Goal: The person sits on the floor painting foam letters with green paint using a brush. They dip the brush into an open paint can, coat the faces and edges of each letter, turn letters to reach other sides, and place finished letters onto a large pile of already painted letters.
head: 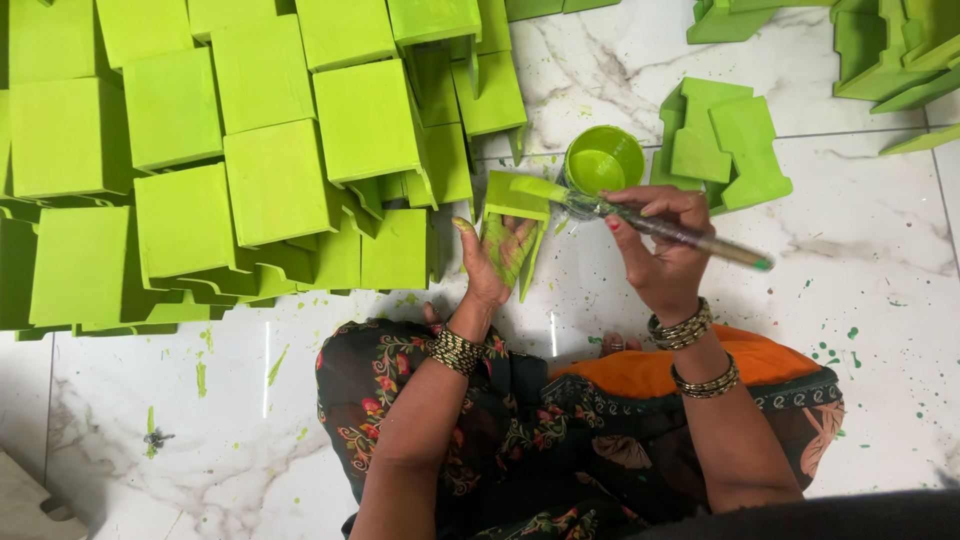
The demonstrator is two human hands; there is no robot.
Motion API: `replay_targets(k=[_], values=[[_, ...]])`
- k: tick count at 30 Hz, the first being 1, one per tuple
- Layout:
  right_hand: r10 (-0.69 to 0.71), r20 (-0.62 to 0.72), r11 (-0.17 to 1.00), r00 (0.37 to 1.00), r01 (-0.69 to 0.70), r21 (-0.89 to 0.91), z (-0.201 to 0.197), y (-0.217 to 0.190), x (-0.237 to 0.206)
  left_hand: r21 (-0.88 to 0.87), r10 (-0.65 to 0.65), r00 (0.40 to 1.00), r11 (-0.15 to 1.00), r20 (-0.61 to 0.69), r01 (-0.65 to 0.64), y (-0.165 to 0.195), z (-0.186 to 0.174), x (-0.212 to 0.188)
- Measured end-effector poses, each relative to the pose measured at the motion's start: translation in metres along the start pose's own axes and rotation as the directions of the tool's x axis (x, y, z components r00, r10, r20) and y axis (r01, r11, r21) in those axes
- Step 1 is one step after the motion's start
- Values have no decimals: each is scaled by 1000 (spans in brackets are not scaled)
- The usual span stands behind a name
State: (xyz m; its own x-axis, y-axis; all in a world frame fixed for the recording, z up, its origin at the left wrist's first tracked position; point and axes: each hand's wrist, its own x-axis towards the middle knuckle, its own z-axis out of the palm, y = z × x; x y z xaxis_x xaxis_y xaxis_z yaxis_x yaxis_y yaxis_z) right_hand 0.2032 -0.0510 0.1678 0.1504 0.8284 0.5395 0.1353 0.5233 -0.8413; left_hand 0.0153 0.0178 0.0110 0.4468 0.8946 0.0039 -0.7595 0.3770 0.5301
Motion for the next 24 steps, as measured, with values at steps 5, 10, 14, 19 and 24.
replay_targets(k=[5, 10, 14, 19, 24], values=[[-5, 87, 993, 996, 15, -113, 9, 3, -3, -22, 57, 997, 998, -50, -59, -3, -1, 7], [-96, 156, 967, 983, 130, -220, 24, 1, -5, 48, 77, 995, 996, -63, -74, -6, -3, 8], [-108, 190, 952, 976, 156, -263, 34, -2, -6, 28, 56, 995, 998, -77, -54, -8, -6, 8], [-107, 211, 941, 971, 168, -293, 39, -2, -6, -14, 13, 995, 1000, -102, -14, -9, -9, 7], [-101, 223, 933, 970, 170, -318, 39, 5, -7, 22, 3, 999, 1000, -45, -2, -6, -11, 4]])
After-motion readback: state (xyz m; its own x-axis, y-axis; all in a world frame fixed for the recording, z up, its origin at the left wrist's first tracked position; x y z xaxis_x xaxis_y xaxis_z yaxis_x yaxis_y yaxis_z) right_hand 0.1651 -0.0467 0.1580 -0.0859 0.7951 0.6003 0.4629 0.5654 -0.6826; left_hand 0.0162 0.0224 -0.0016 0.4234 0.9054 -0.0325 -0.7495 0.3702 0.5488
